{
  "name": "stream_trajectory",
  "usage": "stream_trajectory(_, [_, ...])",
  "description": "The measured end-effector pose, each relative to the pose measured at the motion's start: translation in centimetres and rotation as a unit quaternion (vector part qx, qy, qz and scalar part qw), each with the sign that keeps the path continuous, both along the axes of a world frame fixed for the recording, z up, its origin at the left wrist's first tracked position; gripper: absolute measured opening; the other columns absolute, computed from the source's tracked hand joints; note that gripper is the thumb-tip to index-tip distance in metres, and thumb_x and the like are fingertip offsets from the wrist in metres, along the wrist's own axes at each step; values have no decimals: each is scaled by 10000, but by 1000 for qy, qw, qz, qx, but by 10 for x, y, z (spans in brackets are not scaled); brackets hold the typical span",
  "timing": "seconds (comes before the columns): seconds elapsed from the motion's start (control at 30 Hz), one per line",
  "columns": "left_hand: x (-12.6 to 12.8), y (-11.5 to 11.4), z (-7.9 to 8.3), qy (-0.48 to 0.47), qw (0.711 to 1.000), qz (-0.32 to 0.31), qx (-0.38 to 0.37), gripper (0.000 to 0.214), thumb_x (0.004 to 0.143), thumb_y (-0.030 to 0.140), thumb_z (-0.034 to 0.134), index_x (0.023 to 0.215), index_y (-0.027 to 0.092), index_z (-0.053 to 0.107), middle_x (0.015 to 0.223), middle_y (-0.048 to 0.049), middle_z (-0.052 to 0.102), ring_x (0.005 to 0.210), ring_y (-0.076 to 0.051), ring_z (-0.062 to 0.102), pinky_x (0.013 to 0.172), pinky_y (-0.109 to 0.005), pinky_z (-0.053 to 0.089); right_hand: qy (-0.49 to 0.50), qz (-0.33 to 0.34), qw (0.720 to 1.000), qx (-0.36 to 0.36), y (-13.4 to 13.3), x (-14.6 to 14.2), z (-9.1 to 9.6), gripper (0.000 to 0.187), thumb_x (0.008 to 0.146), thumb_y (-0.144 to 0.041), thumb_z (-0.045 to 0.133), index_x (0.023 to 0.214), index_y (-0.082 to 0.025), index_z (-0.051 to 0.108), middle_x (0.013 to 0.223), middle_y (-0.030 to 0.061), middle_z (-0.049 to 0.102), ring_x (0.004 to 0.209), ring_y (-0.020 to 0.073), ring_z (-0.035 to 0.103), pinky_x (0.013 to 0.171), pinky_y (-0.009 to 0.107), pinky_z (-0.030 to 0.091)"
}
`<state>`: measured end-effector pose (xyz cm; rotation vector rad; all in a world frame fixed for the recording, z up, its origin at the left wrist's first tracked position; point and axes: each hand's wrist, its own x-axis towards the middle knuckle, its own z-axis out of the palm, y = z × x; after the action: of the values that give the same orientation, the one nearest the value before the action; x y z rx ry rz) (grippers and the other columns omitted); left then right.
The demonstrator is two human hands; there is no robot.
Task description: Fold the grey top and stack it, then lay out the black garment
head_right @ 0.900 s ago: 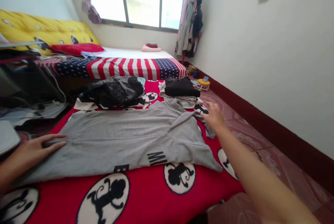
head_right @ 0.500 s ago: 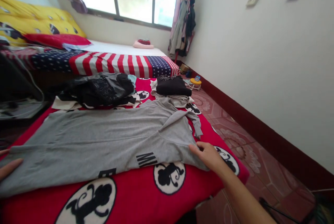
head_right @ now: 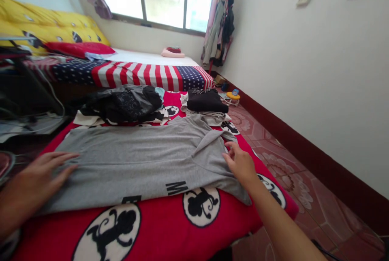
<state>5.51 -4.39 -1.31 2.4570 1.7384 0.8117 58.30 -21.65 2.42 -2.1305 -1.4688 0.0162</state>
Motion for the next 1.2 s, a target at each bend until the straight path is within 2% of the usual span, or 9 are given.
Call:
stream_trajectory(0.1, [49, -1, 10, -25, 987, -118, -106, 403, 829, 522, 520, 1099, 257, 658, 1035, -3, 646, 718, -163, 603, 764, -299, 475, 104, 113, 988, -26, 42, -11, -4, 575, 749, -288, 603, 1309, -215, 496, 630, -46, 572, 596, 159, 554, 608, 261, 411])
stream_trajectory(0.2, [72, 4, 5, -14, 971, -174, -162, 333, 803, 489, 579, 995, 245, 697, 892, -1, 670, 618, -148, 562, 650, -274, 459, 157, 158, 973, -66, 71, -12, -13, 349, 713, -294, 627, 1048, -197, 648, 558, -49, 544, 538, 145, 526, 548, 247, 394])
stream_trajectory(0.3, [74, 4, -1, -58, 978, -153, -130, 277, 780, 477, 594, 779, 213, 681, 742, 2, 644, 594, -150, 551, 607, -265, 437, 175, 142, 972, -65, 86, -9, -15, 186, 773, -351, 544, 723, -183, 607, 565, -9, 577, 492, 134, 526, 504, 244, 391])
stream_trajectory(0.4, [73, 0, -3, -132, 986, -89, -51, 293, 781, 494, 588, 765, 207, 647, 718, 8, 624, 610, -149, 552, 605, -261, 432, 180, 113, 976, -41, 91, -9, -11, 221, 827, -356, 462, 797, -180, 591, 605, 2, 602, 502, 128, 536, 511, 240, 404])
stream_trajectory(0.53, [77, -5, -10, -157, 985, -69, -17, 262, 788, 464, 592, 786, 208, 647, 749, 6, 621, 626, -146, 556, 624, -264, 442, 184, 134, 969, -92, 89, -11, -11, 334, 670, -269, 669, 992, -196, 619, 518, -58, 586, 428, 120, 515, 452, 214, 369])
stream_trajectory(0.73, [82, -8, -14, -146, 986, -75, -11, 252, 804, 451, 575, 778, 208, 638, 756, 0, 618, 635, -156, 566, 637, -281, 451, 178, 108, 975, -75, 98, -7, -12, 93, 736, -199, 522, 799, -190, 590, 519, -27, 581, 449, 133, 555, 455, 220, 411])
stream_trajectory(0.87, [81, -9, -14, -143, 988, -54, 13, 261, 828, 455, 545, 797, 209, 628, 778, -6, 610, 637, -153, 568, 640, -281, 461, 148, 69, 987, -3, 118, -18, -11, 229, 784, -244, 513, 992, -210, 603, 694, 15, 641, 611, 173, 615, 585, 274, 479])
stream_trajectory(1.07, [78, -5, -22, -114, 992, -51, 18, 347, 812, 471, 548, 1029, 211, 621, 1031, -47, 585, 607, -132, 580, 638, -306, 518, 109, 55, 992, 39, 132, -50, -37, 745, 690, -246, 679, 1383, -226, 407, 1129, 85, 632, 872, 217, 620, 839, 369, 483])
stream_trajectory(1.2, [76, -10, -17, -158, 983, -93, 12, 302, 825, 496, 556, 941, 231, 641, 1078, -45, 592, 736, -173, 648, 770, -342, 555, 102, 41, 994, 29, 114, -33, -35, 601, 734, -274, 638, 1308, -206, 471, 1065, 44, 668, 817, 163, 637, 760, 288, 498])
